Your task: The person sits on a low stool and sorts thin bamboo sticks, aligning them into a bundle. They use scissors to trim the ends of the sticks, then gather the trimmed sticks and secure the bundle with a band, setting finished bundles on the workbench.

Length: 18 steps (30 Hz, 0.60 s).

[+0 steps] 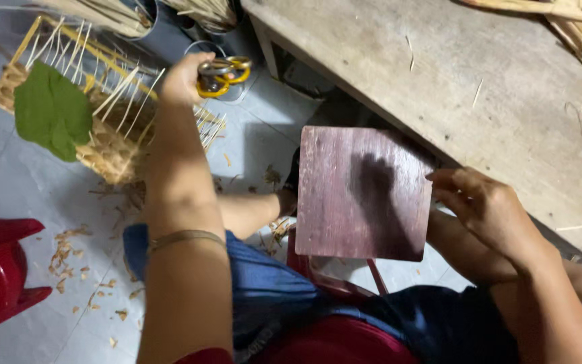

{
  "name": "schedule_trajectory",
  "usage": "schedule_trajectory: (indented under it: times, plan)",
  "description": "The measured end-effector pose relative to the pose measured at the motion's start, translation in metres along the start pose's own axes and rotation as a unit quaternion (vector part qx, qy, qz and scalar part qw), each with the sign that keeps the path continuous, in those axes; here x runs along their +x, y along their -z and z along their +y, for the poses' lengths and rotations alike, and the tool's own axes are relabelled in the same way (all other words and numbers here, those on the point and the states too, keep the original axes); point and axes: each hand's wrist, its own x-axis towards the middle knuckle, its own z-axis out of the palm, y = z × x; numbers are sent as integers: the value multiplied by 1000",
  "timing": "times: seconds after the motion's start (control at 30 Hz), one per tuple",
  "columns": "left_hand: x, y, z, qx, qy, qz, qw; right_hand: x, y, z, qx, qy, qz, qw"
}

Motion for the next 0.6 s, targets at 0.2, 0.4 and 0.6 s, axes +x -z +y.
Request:
schedule_trajectory:
  times: [0.2,0.4,0.6]
  plan:
    - [37,18,-23,-133,-45,36,989,5,4,-13,-56,-3,-9,998]
    - [72,27,-20,-280,-129,6,951,16,-2,-16,-65,98,-15,993]
    - [89,28,-18,-334,-95,32,937,24,-5,-9,-74,83,-24,994]
